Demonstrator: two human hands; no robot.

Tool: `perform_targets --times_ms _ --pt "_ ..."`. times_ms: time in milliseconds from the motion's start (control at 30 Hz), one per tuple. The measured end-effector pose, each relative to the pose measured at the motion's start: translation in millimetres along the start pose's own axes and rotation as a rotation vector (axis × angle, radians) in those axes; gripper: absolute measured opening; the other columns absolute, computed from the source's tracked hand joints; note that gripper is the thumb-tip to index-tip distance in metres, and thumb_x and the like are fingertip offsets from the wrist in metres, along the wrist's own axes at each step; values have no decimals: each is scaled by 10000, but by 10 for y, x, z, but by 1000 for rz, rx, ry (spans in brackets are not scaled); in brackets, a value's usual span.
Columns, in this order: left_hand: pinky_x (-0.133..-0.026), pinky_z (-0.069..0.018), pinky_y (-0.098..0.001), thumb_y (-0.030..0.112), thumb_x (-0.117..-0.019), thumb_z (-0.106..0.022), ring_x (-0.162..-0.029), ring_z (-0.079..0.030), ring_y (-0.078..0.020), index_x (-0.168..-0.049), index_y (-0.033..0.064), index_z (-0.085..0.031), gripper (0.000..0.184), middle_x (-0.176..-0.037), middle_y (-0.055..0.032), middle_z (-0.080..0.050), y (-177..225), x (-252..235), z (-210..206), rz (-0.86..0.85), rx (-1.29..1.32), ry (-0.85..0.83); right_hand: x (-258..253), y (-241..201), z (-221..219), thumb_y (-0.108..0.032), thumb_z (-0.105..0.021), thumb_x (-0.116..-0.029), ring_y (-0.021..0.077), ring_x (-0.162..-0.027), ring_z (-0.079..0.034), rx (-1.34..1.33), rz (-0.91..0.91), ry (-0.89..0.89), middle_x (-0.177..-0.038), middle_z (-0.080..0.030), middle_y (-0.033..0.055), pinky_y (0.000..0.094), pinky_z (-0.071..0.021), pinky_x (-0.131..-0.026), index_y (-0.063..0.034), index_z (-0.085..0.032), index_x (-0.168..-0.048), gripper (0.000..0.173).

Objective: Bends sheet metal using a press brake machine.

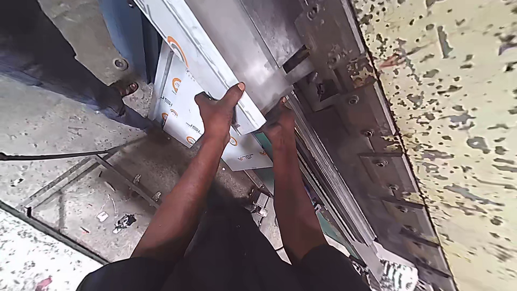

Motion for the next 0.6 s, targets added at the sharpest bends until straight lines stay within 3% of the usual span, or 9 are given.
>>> perform_targets --times_ms 67,300,533,600 --pt "-711 -667 -427 296 -757 -908 -842 -746 -259 -1352 2 -346 870 -1017 -175 -691 5 -23 -1 -17 19 -4 -18 4 1 -399 -514 -1070 272 -1175 -645 -8 2 -11 -1264 -641 133 514 -574 -968 -96 -508 -1367 425" --pt "-758 -664 -413 299 -711 -936 -908 -731 -233 -1359 11 -324 937 -1077 -165 -665 -28 -31 26 -25 50 2 -41 26 -25 -487 -409 -1083 292 -1148 -652 9 -27 -94 -1217 -656 144 557 -556 -975 -92 -522 -1338 484" --pt "-759 -666 -416 305 -710 -940 -927 -730 -239 -1373 17 -315 956 -1100 -173 -657 -37 -32 30 -17 56 2 2 -5 -67 -434 -409 -1096 307 -1128 -665 10 6 -106 -1213 -652 167 560 -572 -948 -70 -510 -1329 443" --pt "-734 -669 -422 319 -704 -941 -899 -734 -243 -1371 20 -315 961 -1082 -174 -659 -31 -34 22 -3 39 4 5 -26 -84 -421 -404 -1104 294 -1188 -644 4 18 -105 -1269 -643 158 538 -551 -999 -83 -488 -1379 444"
Point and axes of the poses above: each hand's wrist, its own x-axis away from the middle knuckle, its own z-axis out of the back of the hand, y = z × x, the point moved 7 cm from there along -x, towards the middle knuckle
